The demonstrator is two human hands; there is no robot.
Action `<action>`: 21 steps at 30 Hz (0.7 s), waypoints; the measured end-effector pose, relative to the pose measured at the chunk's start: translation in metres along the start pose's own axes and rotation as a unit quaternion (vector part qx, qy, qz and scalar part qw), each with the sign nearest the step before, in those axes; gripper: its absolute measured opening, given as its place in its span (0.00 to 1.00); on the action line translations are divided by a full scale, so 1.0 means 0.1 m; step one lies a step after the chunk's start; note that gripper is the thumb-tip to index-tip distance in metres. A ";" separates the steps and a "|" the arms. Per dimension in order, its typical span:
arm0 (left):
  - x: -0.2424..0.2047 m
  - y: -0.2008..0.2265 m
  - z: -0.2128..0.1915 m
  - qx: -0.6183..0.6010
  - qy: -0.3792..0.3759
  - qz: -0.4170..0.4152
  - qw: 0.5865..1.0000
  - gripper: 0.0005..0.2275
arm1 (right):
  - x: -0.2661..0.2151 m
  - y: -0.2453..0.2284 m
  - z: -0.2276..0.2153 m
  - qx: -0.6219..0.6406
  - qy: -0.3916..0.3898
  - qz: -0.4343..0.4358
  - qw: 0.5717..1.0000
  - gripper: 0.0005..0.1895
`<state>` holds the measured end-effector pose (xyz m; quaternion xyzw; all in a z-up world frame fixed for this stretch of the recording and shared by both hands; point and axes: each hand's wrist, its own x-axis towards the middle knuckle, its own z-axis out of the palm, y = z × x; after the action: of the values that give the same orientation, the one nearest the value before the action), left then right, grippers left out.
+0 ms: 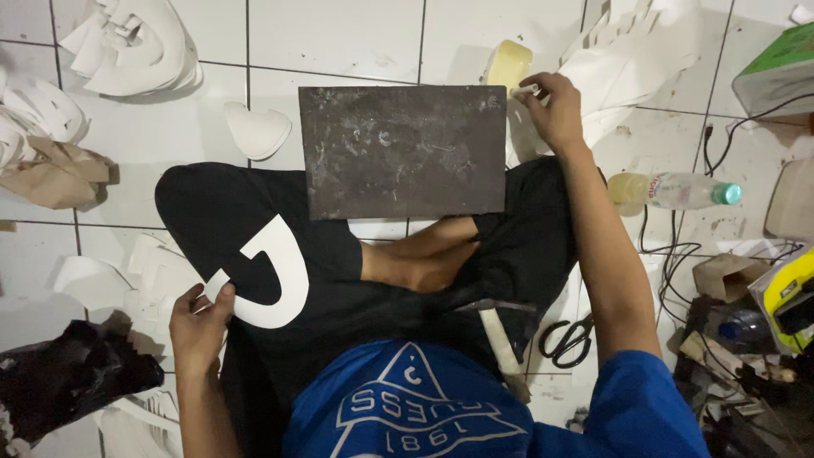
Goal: The person sits on the floor and assembles white plastic mask parts by pressing them together on a dark board. They repeatedly pick up parts, align them, and press the edges to join them. The person also uses a small brush to apply a substance from a container onto the mask parts during assembly.
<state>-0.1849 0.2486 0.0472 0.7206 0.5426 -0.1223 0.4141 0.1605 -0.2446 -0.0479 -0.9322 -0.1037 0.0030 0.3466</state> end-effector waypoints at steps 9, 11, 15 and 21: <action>0.19 -0.39 0.08 -0.173 0.047 0.018 0.984 0.21 | -0.10 -0.07 0.00 -0.008 -0.029 -0.014 0.999 0.07; 0.13 -0.37 0.03 -0.181 0.060 0.011 0.982 0.19 | -0.11 -0.14 -0.02 -0.006 -0.041 -0.003 0.999 0.04; -0.08 -0.09 -0.17 -0.265 0.005 -0.022 0.964 0.12 | -0.16 -0.03 0.00 -0.031 -0.087 0.016 0.996 0.05; -0.52 0.69 -0.36 -0.371 -0.076 0.025 0.925 0.08 | -0.20 -0.43 -0.36 0.132 0.096 -0.035 0.986 0.08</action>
<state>-0.1542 0.2347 0.1344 0.5171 0.4980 0.0433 0.6948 0.1353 -0.2404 0.0060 -0.8702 -0.1014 -0.0855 0.4745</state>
